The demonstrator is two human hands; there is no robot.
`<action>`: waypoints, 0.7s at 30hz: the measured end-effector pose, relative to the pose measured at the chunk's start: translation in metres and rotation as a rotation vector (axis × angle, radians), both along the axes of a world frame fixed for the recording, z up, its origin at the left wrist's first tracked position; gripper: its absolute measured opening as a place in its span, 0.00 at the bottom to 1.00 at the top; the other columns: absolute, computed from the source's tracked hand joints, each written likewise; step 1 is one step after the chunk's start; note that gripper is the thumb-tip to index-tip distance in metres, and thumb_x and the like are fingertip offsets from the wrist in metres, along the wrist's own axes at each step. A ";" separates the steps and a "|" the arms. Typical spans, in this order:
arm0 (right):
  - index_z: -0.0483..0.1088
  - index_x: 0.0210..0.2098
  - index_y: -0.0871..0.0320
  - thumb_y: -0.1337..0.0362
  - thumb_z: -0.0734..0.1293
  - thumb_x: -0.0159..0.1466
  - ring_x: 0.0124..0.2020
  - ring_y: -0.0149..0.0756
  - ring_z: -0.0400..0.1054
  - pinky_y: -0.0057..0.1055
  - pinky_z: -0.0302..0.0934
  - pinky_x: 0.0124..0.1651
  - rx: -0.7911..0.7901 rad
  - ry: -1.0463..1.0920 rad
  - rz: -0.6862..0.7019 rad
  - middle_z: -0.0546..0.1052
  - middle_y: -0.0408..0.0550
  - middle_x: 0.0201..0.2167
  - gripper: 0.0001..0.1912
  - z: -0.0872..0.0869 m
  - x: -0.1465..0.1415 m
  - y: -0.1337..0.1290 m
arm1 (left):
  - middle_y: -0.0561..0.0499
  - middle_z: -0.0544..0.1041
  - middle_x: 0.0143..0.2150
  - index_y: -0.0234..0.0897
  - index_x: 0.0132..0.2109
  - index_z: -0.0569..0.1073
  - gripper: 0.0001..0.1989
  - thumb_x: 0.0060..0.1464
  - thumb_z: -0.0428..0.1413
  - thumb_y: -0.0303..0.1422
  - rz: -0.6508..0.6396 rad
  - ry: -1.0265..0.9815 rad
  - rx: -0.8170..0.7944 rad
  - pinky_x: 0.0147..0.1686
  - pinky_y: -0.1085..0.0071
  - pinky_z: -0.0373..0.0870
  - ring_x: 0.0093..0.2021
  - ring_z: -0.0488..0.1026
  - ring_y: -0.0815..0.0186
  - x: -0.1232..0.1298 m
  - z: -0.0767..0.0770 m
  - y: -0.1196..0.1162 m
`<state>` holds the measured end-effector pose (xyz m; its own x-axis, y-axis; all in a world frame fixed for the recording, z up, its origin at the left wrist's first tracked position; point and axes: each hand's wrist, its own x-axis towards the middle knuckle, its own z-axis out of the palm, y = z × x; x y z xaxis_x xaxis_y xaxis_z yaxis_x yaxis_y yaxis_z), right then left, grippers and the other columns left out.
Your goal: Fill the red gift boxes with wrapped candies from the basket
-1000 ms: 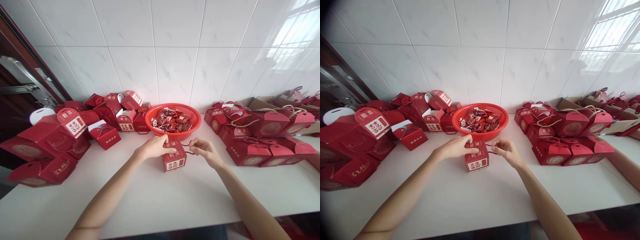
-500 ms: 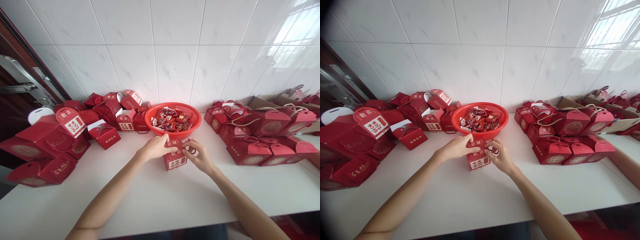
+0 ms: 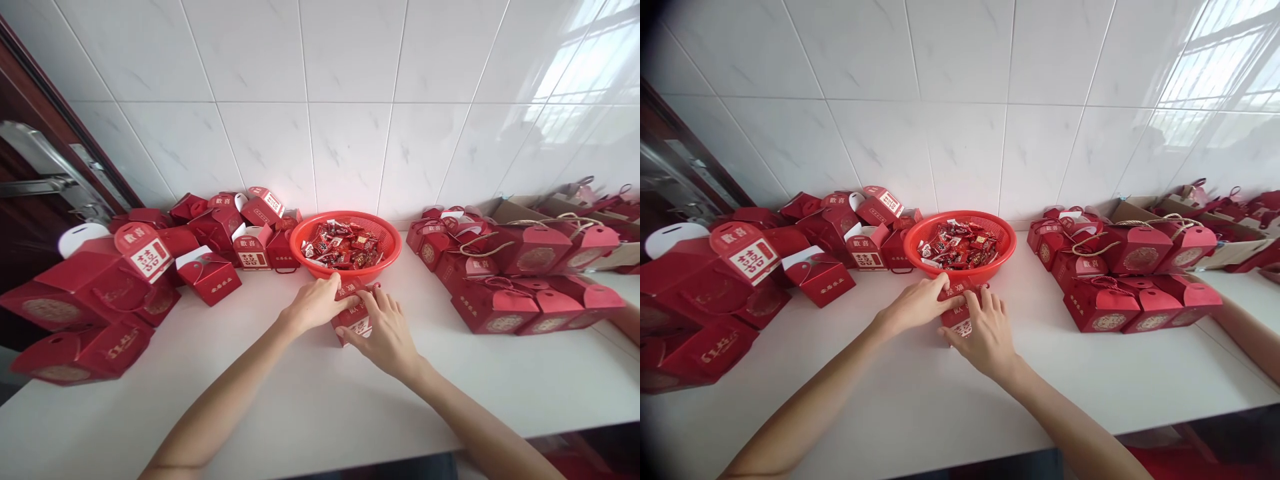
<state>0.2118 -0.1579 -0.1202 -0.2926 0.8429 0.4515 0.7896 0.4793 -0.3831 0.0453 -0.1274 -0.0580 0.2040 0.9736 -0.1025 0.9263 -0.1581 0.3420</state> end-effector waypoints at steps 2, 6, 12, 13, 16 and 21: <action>0.65 0.57 0.56 0.50 0.70 0.60 0.46 0.53 0.70 0.50 0.66 0.48 -0.020 -0.017 -0.016 0.72 0.59 0.50 0.30 -0.002 -0.003 -0.001 | 0.49 0.78 0.35 0.42 0.37 0.61 0.21 0.59 0.49 0.56 -0.031 -0.033 -0.008 0.28 0.68 0.61 0.37 0.77 0.54 -0.002 -0.002 0.000; 0.63 0.61 0.56 0.56 0.69 0.60 0.50 0.54 0.69 0.50 0.66 0.49 -0.053 -0.004 -0.021 0.70 0.60 0.54 0.31 -0.003 -0.001 -0.001 | 0.49 0.80 0.42 0.42 0.41 0.66 0.19 0.60 0.49 0.53 -0.092 -0.149 -0.025 0.34 0.67 0.66 0.42 0.77 0.55 -0.005 -0.004 0.000; 0.68 0.56 0.53 0.59 0.68 0.57 0.48 0.55 0.68 0.51 0.65 0.50 -0.050 0.091 -0.079 0.72 0.57 0.52 0.28 0.003 0.024 0.009 | 0.50 0.79 0.45 0.41 0.43 0.71 0.15 0.61 0.51 0.47 -0.195 -0.355 0.053 0.40 0.67 0.67 0.45 0.75 0.59 0.001 -0.006 0.001; 0.68 0.56 0.53 0.59 0.68 0.56 0.49 0.55 0.68 0.52 0.65 0.51 -0.033 0.109 -0.095 0.72 0.57 0.52 0.28 0.004 0.030 0.011 | 0.50 0.79 0.44 0.41 0.42 0.71 0.14 0.61 0.51 0.45 -0.180 -0.353 0.106 0.39 0.67 0.67 0.43 0.75 0.60 0.003 -0.009 0.002; 0.68 0.56 0.51 0.59 0.69 0.55 0.49 0.55 0.67 0.53 0.64 0.51 0.003 0.140 -0.124 0.71 0.56 0.52 0.28 0.001 0.045 0.019 | 0.51 0.76 0.31 0.38 0.30 0.68 0.13 0.61 0.50 0.40 -0.147 -0.368 0.271 0.34 0.68 0.62 0.32 0.71 0.64 0.012 -0.023 0.008; 0.67 0.58 0.49 0.54 0.70 0.57 0.52 0.56 0.66 0.54 0.64 0.52 0.001 0.127 -0.161 0.70 0.56 0.53 0.29 -0.010 0.053 0.023 | 0.55 0.66 0.20 0.37 0.22 0.63 0.22 0.61 0.48 0.43 -0.233 -0.514 0.232 0.26 0.70 0.54 0.23 0.60 0.69 0.032 -0.073 0.012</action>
<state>0.2647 -0.1348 -0.1305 -0.0943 0.8738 0.4770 0.8015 0.3508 -0.4842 0.0774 -0.1156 -0.1307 0.3815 0.8826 0.2746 0.5841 -0.4604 0.6685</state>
